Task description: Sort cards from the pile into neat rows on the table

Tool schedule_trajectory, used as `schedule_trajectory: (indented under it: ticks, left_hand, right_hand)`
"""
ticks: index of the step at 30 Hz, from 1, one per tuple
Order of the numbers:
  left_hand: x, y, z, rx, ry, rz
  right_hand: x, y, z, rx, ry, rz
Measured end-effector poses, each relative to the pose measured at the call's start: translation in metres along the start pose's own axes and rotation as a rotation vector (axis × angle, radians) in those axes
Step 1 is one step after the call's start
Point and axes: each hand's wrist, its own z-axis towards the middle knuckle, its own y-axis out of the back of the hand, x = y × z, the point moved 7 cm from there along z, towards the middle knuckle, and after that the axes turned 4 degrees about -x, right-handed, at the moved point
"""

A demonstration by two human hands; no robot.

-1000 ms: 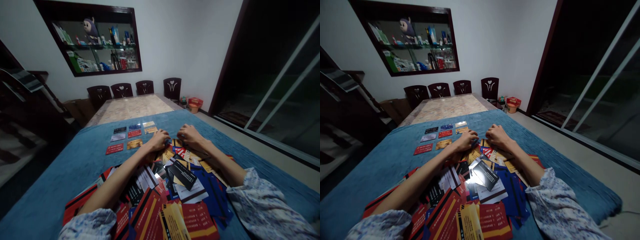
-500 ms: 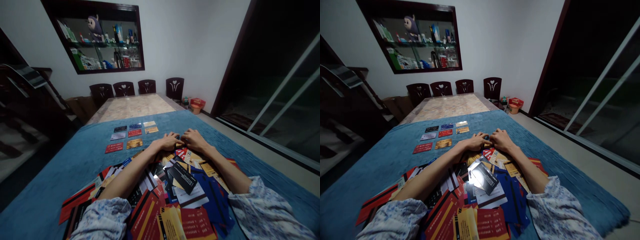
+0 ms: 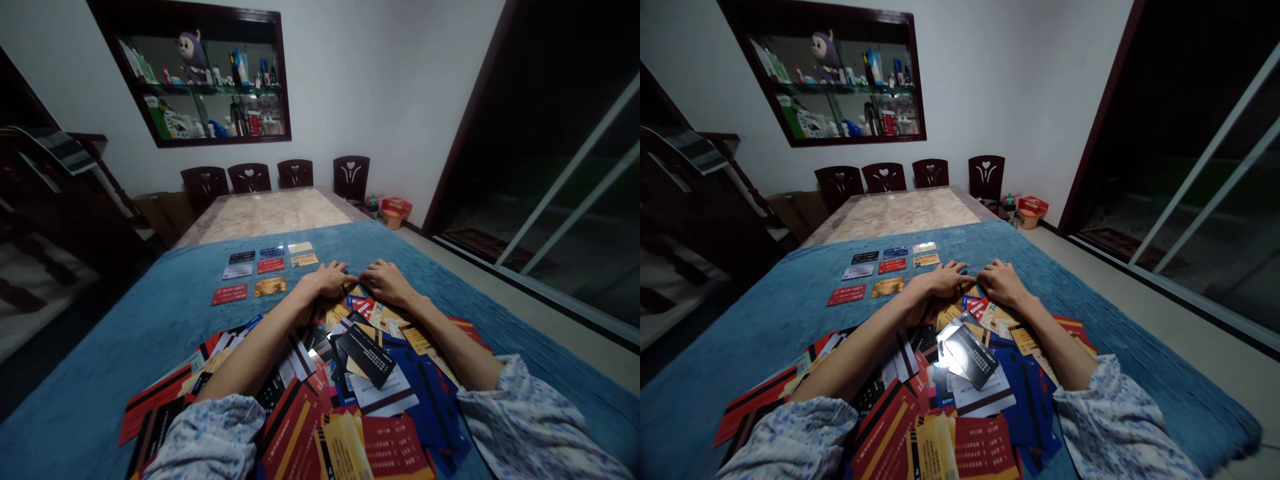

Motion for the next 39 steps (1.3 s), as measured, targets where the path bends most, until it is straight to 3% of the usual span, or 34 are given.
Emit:
schedule_trajectory:
  ticks: [7,14,30,35,39]
  left_hand:
    - [0.016,-0.004,-0.007,0.009,0.037,-0.011]
    - [0.013,0.001,-0.010,-0.047,0.052,0.052]
    - [0.015,-0.005,-0.002,-0.057,0.047,0.062]
    - [0.017,0.000,-0.002,-0.045,0.014,0.055]
    - [0.020,0.007,-0.001,-0.120,0.008,0.030]
  right_hand:
    - [0.005,-0.004,0.002,-0.034,0.040,0.041]
    - [0.011,-0.003,0.001,-0.090,0.071,0.101]
    - [0.010,-0.005,-0.001,-0.051,0.073,0.168]
    - [0.013,0.001,-0.002,-0.108,0.106,0.142]
    - [0.011,0.005,-0.001,-0.207,0.113,0.104]
